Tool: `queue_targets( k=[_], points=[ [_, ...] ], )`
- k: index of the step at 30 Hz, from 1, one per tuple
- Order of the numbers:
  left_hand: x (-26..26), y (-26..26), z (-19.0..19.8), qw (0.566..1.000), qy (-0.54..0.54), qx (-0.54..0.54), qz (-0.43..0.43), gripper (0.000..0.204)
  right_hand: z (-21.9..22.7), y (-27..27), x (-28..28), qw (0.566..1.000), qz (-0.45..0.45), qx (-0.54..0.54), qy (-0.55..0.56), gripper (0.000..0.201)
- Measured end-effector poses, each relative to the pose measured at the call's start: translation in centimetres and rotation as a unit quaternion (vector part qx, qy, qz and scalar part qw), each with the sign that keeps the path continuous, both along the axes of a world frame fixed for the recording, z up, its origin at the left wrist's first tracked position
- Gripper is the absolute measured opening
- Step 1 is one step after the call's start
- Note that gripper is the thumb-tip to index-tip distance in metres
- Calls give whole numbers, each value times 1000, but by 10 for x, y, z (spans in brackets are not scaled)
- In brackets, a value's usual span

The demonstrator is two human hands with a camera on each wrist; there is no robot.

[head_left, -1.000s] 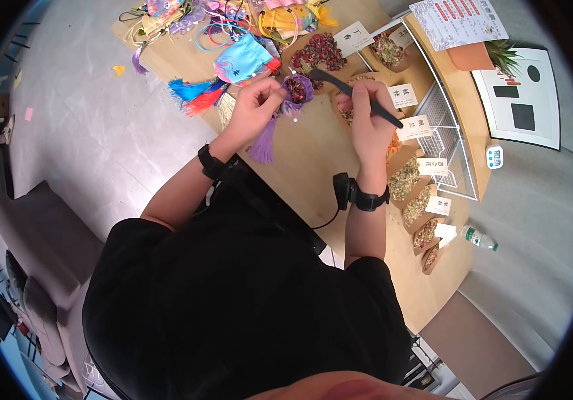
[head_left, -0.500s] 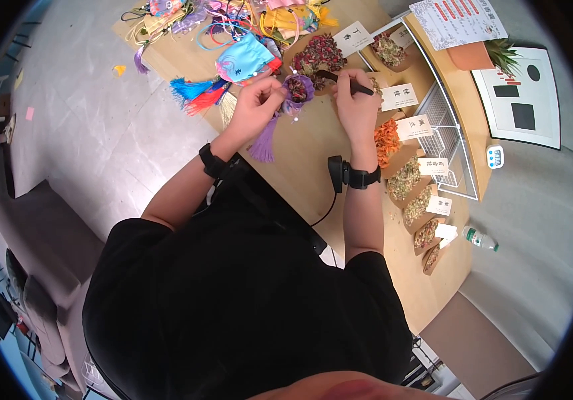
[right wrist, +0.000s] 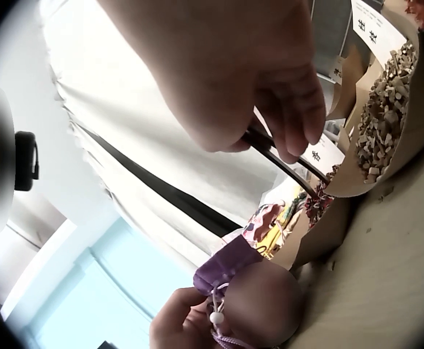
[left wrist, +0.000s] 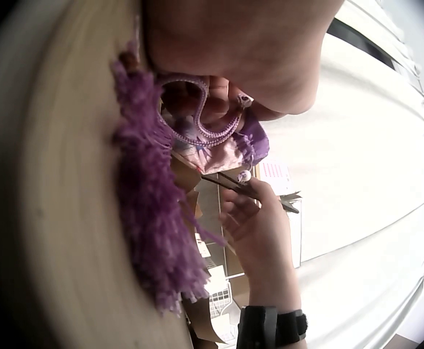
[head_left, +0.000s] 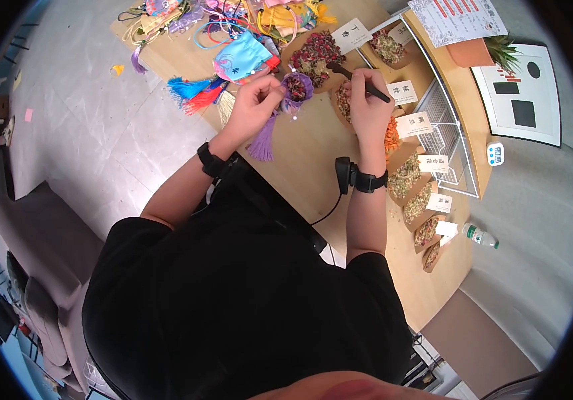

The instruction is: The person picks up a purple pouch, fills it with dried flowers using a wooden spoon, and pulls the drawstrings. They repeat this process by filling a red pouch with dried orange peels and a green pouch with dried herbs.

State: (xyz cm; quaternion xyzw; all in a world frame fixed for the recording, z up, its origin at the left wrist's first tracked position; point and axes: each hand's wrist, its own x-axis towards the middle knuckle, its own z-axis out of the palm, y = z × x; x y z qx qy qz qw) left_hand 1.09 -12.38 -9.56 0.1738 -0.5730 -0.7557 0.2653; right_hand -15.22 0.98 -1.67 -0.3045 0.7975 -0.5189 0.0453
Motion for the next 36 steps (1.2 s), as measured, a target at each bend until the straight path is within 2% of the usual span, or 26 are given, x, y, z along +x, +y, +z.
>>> queue_targets(
  k=[5,11,15,20,23,26,32,33,36],
  points=[
    [0,0,1,1000,-2,6,1,17,-7,-4,2,995,32,63,69,15],
    [0,0,1,1000,-2,7,4,17,-11,-8,6,994,23,88,64,12],
    [0,-1,1,1000,-3,-4,6,17,-11,-3,4,999,14,9,48,12],
    [1,1,4,1000,-9,5,4,17,16,2,17,998,21,-59,-14,13],
    [0,0,0,1000,-2,6,6,17,32,5,30,990,60,-108,-62,13],
    [0,0,0,1000,-2,6,6,17,36,11,37,985,128,-94,-64,12],
    [1,0,3,1000,-2,4,4,17,26,10,18,989,38,-129,-63,12],
    [1,0,2,1000,-4,6,4,17,24,6,13,991,19,-112,-63,15],
    [1,1,1,1000,-8,18,0,17,6,-4,-5,999,-26,40,7,19]
  ],
)
